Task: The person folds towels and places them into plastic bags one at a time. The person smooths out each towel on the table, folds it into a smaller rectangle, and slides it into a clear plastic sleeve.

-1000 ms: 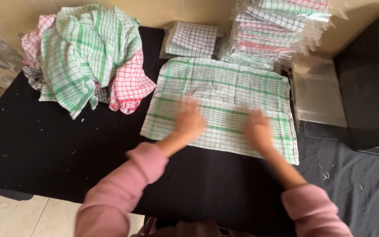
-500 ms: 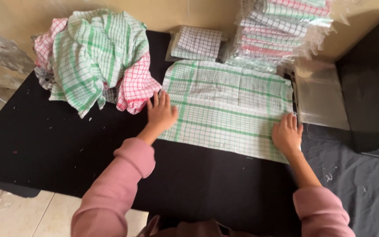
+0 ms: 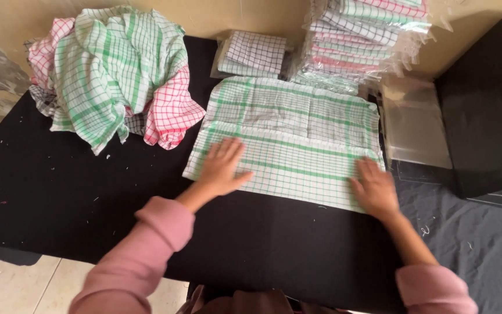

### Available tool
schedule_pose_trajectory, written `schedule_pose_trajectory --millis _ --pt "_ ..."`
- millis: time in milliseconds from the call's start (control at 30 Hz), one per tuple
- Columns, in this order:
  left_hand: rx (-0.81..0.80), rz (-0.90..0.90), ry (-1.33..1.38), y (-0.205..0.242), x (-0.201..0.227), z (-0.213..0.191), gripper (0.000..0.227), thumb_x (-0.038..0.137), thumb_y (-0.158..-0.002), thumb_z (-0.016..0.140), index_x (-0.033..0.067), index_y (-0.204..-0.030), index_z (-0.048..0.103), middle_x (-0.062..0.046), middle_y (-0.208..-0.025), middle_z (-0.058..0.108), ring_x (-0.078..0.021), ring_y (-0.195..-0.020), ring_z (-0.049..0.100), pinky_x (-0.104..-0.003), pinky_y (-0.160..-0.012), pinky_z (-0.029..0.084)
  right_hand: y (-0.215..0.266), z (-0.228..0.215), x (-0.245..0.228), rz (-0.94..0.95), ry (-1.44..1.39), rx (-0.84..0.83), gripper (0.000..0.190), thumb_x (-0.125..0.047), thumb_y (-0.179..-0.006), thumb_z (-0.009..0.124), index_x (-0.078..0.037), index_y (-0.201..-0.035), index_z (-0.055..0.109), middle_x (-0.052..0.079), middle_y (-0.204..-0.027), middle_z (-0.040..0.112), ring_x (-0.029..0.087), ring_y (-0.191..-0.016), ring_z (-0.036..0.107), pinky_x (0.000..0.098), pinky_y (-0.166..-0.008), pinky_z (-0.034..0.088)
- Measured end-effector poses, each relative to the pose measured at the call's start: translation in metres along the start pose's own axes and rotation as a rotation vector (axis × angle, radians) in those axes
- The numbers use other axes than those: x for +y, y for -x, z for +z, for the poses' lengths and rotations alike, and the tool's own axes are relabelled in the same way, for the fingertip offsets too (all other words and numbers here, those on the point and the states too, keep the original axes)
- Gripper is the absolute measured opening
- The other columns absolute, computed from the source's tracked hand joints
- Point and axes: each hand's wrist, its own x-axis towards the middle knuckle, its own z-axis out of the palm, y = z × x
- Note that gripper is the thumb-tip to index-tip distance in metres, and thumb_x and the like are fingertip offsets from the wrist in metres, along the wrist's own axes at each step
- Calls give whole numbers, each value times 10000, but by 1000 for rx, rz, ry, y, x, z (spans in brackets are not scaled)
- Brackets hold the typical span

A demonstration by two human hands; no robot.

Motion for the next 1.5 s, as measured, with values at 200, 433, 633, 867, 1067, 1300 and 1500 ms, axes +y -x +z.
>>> schedule_pose_trajectory --millis 200,433,633,867,1067,1300,1500 --pt "-270 165 116 44 -60 -49 931 598 -806 746 123 -1546 443 -197 -1608 375 -430 -1470 338 -567 -1214 253 47 -9 41 -254 -224 -123 1012 -771 -706 685 -223 -1531 477 49 -1632 415 302 -1544 334 561 -1250 246" --pt "145 420 -232 71 -116 -8 339 188 -870 628 178 -1198 715 -27 -1186 750 -188 -1126 706 -362 -1083 507 52 -49 25 -605 -204 192 162 -252 -927 669 -167 -1045 739 -10 -1208 732 178 -988 740 352 -944 577" --pt "-1 378 -38 96 -67 -88 375 -117 -792 593 8 -1117 730 -78 -1106 749 -201 -949 724 -468 -1169 423 80 -72 31 -502 -400 11 224 -129 -930 621 -99 -1150 652 58 -878 655 306 -747 629 430 -755 521" --pt "-664 -20 80 93 -51 -110 484 429 -812 787 180 -1220 712 -47 -1292 633 -212 -1262 546 -517 -1222 242 89 -81 37 -220 -371 -492 209 -283 -841 747 -295 -1049 766 -99 -1270 717 168 -1091 736 382 -997 560" --pt "-461 -35 103 -52 -85 -82 329 330 -990 603 149 -1255 671 -106 -1252 618 -287 -1172 608 -460 -1015 478 -53 -29 59 -281 -313 -229 470 -103 -873 717 -57 -1332 624 174 -1304 659 345 -1152 682 444 -975 564" --pt "-265 59 -38 -167 -121 -4 548 56 -927 572 87 -1473 539 -131 -1478 547 -315 -1398 489 -543 -1156 381 -183 95 69 -245 190 116 712 -336 -832 770 -278 -1509 558 -33 -1278 679 213 -1164 689 385 -850 611" --pt "-278 -41 -259 -193 -163 43 508 570 -683 796 311 -1118 761 -8 -1071 740 -265 -1069 653 -543 -949 432 -188 132 107 -62 120 -46 330 -251 -843 667 -284 -1167 713 -27 -1116 660 221 -974 732 423 -740 622"
